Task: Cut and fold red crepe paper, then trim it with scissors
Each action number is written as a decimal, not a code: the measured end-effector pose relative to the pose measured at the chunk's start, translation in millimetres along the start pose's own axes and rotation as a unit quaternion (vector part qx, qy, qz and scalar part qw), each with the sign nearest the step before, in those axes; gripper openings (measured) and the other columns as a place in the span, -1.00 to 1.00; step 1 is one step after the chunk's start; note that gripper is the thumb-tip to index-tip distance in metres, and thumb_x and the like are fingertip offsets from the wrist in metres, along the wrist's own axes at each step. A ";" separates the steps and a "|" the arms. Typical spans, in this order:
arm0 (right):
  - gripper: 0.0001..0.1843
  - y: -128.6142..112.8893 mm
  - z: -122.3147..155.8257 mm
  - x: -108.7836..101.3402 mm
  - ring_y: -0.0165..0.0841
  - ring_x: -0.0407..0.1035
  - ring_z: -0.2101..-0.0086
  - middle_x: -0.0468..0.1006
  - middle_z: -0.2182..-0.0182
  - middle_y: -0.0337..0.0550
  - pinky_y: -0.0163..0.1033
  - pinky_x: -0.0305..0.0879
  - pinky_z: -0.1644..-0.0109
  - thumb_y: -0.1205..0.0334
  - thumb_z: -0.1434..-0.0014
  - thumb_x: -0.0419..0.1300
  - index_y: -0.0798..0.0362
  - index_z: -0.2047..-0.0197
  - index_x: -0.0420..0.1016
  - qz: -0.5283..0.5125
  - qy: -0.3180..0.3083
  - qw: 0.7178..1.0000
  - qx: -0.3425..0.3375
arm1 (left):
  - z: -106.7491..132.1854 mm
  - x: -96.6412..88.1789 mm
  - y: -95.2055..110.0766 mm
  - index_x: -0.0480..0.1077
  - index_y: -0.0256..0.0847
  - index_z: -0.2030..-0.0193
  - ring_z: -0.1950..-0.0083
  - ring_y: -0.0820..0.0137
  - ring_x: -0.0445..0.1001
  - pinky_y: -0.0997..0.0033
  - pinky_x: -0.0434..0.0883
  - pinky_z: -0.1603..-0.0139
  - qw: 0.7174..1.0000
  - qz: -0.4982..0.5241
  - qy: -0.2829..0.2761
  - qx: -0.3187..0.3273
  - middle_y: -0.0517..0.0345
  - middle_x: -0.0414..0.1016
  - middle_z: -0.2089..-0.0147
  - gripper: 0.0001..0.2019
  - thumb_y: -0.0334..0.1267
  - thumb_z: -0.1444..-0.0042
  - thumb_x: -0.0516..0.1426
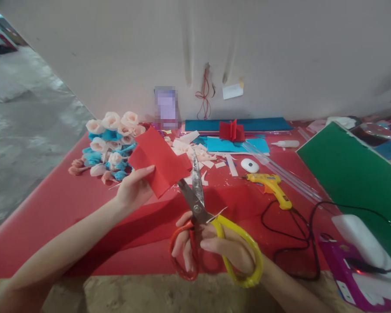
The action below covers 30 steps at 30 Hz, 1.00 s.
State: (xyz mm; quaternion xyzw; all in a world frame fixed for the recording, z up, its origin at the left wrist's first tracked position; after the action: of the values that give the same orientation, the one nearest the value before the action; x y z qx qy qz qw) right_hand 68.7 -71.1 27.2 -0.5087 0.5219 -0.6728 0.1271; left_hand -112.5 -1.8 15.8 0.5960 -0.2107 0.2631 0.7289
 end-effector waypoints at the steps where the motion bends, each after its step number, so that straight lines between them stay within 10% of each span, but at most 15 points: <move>1: -0.65 -0.3 0.4 0.1 -0.39 0.31 0.44 0.47 0.41 -0.11 -0.23 0.24 0.34 0.37 -0.13 -0.06 0.18 0.00 0.27 0.008 -0.002 1.000 -0.002 | -0.3 -0.3 -0.7 0.43 -0.23 0.23 0.03 0.14 0.50 0.22 0.47 -0.01 1.000 0.000 0.002 -0.005 0.14 0.59 0.21 -0.72 -0.39 0.17 0.23; 12: -0.70 7.4 3.9 -3.3 -0.38 0.32 0.43 0.47 0.36 -0.15 -0.19 0.25 0.27 0.33 -0.19 -0.05 0.07 -0.01 0.22 0.023 -0.001 1.000 0.008 | -0.4 0.6 -8.5 0.46 -0.22 0.22 0.27 0.35 0.57 0.50 0.48 0.22 0.998 -0.012 -0.054 -0.008 0.20 0.60 0.33 -0.67 -0.37 0.23 0.27; 19: -0.70 11.0 6.8 -5.1 -0.37 0.32 0.41 0.46 0.38 -0.17 -0.18 0.25 0.23 0.30 -0.20 -0.05 0.03 -0.01 0.26 0.045 0.005 0.999 0.019 | 3.7 -1.3 -10.6 0.44 -0.19 0.15 0.24 0.27 0.56 0.34 0.46 0.16 0.988 -0.020 -0.140 -0.054 0.19 0.59 0.29 -0.61 -0.34 0.22 0.28; 24: -0.75 7.1 6.3 -4.1 -0.39 0.30 0.46 0.47 0.39 -0.18 -0.22 0.25 0.30 0.30 -0.21 -0.04 0.02 0.03 0.23 0.043 0.015 0.999 0.022 | -0.3 -14.4 -4.5 0.50 -0.13 0.32 0.24 0.28 0.56 0.39 0.45 0.21 0.973 0.011 -0.222 -0.066 0.24 0.58 0.30 -0.64 -0.01 0.28 0.31; 30: -0.73 8.4 13.2 -9.0 -0.37 0.31 0.46 0.44 0.43 -0.12 -0.19 0.24 0.30 0.20 -0.24 -0.05 0.12 0.04 0.28 0.044 -0.022 0.998 0.046 | -4.7 -14.2 2.1 0.44 -0.20 0.17 -0.09 0.04 0.40 0.21 0.40 0.08 0.976 -0.063 -0.187 -0.097 -0.02 0.55 0.24 -0.16 0.50 0.40 0.04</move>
State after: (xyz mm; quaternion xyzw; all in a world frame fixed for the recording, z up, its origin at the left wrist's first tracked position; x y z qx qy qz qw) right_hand 80.5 -75.9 14.4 -0.4935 0.5097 -0.6783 0.1909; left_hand -124.8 1.3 7.6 0.5728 -0.3295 0.0790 0.7464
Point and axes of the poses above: each hand's wrist, its own z-axis away from the middle knuckle, its own x-axis out of the palm, y = z × x, the point moved 4 cm from there along -z, towards the middle knuckle
